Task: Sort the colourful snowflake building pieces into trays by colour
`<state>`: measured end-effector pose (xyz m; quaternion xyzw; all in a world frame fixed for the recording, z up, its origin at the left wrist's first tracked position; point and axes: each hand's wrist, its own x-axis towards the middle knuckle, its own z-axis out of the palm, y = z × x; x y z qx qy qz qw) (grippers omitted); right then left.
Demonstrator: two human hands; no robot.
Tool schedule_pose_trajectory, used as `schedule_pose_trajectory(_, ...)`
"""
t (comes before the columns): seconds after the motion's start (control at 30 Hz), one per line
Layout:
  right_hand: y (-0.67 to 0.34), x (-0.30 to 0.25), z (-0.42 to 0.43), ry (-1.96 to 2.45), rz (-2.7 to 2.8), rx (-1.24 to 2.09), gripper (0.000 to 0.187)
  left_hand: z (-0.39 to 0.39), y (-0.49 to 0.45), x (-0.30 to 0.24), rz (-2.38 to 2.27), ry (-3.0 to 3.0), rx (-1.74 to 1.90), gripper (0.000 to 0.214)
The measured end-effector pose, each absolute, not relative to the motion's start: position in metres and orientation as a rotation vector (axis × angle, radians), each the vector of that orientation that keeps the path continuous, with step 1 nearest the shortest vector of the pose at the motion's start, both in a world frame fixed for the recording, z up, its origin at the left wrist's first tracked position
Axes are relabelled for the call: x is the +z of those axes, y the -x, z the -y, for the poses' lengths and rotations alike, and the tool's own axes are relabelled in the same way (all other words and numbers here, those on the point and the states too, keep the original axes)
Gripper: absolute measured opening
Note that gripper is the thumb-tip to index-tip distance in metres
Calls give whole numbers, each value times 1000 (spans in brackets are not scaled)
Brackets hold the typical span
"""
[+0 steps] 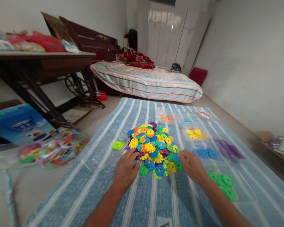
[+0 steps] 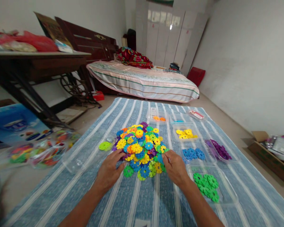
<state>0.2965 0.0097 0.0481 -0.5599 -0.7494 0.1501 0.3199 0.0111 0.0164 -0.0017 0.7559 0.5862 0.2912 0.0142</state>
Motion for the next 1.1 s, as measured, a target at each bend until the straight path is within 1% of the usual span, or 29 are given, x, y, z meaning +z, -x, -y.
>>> schedule_pose_trajectory(0.13, -306, 63, -40, 1578, 2131, 275, 37, -17, -8, -8, -1817, -2398, 957, 31)
schedule_pose_trajectory(0.23, -319, 82, -79, 1839, 2227, 49, 38, -17, -6, -11, -1803, -2428, 997, 32)
schedule_pose_trajectory(0.33, -334, 104, -129, 2076, 2191, -104, 35, -16, -4, -14, -1793, -2441, 1053, 32)
schedule_pose_trajectory(0.47, -353, 126, -190, 2236, 2056, -198, 40, -16, -3, -18, -1809, -2439, 1084, 32)
schedule_pose_trajectory(0.6, -363, 136, -216, 2328, 1968, -201, 45, -14, -4, -16, -1809, -2427, 1075, 31)
schedule_pose_trajectory(0.67, -362, 134, -213, 2320, 1976, -190, 45, -14, -5, -13, -1803, -2406, 1060, 30)
schedule_pose_trajectory(0.77, -352, 125, -191, 2206, 2113, -121, 38, -14, -7, -10, -1800, -2370, 1030, 29)
schedule_pose_trajectory(0.93, -319, 99, -128, 1876, 2404, 108, 32, -15, -10, -8, -1801, -2341, 992, 31)
schedule_pose_trajectory(1.1, -299, 77, -72, 1670, 2493, 259, 28, -15, -11, -6, -1787, -2338, 962, 30)
